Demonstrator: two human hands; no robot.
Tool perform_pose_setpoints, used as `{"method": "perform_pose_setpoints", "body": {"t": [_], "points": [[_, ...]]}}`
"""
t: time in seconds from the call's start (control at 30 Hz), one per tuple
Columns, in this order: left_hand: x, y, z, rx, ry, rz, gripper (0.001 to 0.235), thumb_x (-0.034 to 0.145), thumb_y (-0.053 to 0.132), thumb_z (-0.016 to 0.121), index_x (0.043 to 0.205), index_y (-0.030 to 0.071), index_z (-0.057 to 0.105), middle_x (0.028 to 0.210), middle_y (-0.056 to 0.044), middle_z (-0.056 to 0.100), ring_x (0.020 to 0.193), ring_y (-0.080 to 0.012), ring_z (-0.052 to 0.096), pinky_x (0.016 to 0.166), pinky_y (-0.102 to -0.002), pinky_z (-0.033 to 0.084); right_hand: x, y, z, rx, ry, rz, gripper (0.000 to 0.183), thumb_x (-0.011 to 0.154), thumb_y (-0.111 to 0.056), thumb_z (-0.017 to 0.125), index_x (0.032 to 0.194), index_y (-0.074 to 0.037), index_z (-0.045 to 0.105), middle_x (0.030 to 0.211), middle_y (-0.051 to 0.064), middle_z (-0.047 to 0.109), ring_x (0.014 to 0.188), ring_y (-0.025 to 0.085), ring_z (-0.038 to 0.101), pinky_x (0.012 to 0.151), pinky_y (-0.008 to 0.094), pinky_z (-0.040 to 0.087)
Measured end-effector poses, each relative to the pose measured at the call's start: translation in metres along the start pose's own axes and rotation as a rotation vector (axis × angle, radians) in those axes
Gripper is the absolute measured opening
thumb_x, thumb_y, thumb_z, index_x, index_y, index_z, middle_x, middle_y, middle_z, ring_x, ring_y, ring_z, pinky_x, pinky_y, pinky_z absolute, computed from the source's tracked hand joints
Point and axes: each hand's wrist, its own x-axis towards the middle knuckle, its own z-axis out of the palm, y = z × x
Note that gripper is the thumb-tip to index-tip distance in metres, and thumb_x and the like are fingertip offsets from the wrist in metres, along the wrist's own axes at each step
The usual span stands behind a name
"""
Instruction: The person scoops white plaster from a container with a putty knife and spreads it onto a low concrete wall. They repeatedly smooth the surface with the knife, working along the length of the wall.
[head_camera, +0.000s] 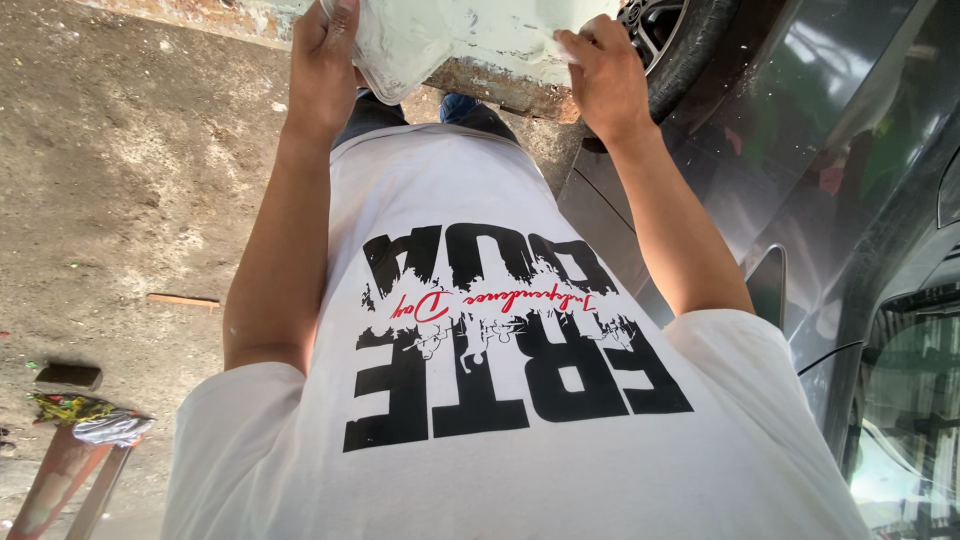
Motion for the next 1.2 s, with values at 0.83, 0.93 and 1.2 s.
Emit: {"method": "perform_pose_setpoints", "body": {"t": [0.83,0.93,1.2], "points": [[0.007,0.003,0.001,0.039,-0.041,0.013,0.049,0.117,0.044,0.049,0.113,-0.003,0.064,0.09,-0.002,0.066,0.077,-0.0062,0.054,0.068,-0.025,0.048,0.0,-0.025,0.002,0.162,-0.054,0.19,0.025,0.095,0.008,0.068,0.117,-0.001,0.076,0.108,0.015,0.072,0.099,0.026,0.066,0.085,0.036,0.057],[0.007,0.002,0.002,-0.041,-0.074,-0.004,0.046,0.115,0.041,0.047,0.115,-0.002,0.063,0.093,-0.001,0.068,0.078,-0.0054,0.058,0.069,-0.025,0.05,0.001,-0.031,0.01,0.087,-0.113,0.117,0.036,0.099,0.017,0.056,0.121,-0.005,0.075,0.114,0.01,0.073,0.102,0.021,0.067,0.09,0.028,0.061],[0.008,0.005,-0.011,0.069,-0.022,0.023,0.043,0.119,0.036,0.049,0.104,-0.002,0.06,0.085,-0.001,0.06,0.076,-0.0065,0.048,0.068,-0.026,0.044,0.005,-0.035,0.006,0.11,-0.109,0.158,0.027,0.095,0.009,0.064,0.114,-0.004,0.076,0.107,0.01,0.074,0.095,0.024,0.066,0.086,0.035,0.058]]}}
